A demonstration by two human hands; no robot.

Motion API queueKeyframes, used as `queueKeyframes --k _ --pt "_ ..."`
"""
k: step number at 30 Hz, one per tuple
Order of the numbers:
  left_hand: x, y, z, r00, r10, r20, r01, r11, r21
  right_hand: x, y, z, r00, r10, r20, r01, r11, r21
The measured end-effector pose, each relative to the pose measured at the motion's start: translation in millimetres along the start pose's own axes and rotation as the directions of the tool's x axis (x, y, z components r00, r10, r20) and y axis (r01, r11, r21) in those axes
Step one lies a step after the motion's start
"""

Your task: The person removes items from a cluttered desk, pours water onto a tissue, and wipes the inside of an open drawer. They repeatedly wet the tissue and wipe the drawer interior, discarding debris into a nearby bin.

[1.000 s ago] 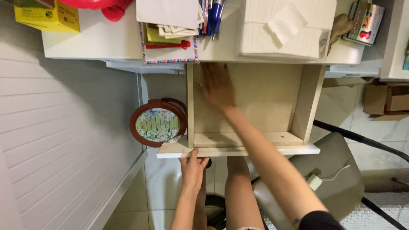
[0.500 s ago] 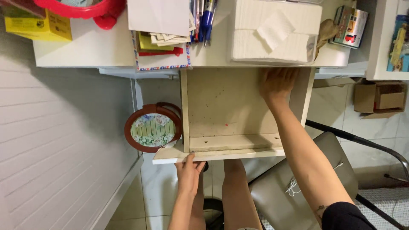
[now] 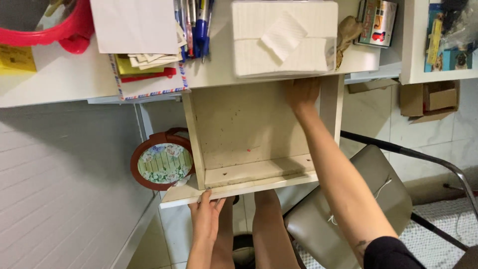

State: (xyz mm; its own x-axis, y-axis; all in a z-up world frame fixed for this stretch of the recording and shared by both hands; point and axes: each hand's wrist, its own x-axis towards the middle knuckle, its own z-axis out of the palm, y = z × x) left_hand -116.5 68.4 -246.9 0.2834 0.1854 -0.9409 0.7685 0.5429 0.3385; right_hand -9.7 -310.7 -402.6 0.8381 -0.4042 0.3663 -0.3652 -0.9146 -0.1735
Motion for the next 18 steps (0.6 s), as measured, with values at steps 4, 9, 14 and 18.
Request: queueKeyframes --k 4,9,14,18 --pt "-27.2 13.8 10.8 0.999 -0.046 -0.029 0.047 0.998 0.052 -7.3 -0.8 -9.3 0.998 -0.005 0.058 0.012 0.994 -0.109" --pt "-13.8 7.7 9.4 0.998 -0.035 -0.049 0.035 0.999 0.005 18.0 -1.6 5.9 0.996 -0.030 0.082 0.048 0.972 -0.229" --pt "-21.0 12.5 11.5 0.997 -0.048 -0.054 0.050 0.998 0.035 9.3 -14.6 -20.6 0.992 0.057 0.111 -0.050 0.997 -0.063" --pt "-8.7 4.6 2.5 0.995 -0.058 -0.086 0.063 0.996 0.062 -34.2 -56.3 -86.0 0.892 0.194 0.408 -0.208 0.978 -0.010"
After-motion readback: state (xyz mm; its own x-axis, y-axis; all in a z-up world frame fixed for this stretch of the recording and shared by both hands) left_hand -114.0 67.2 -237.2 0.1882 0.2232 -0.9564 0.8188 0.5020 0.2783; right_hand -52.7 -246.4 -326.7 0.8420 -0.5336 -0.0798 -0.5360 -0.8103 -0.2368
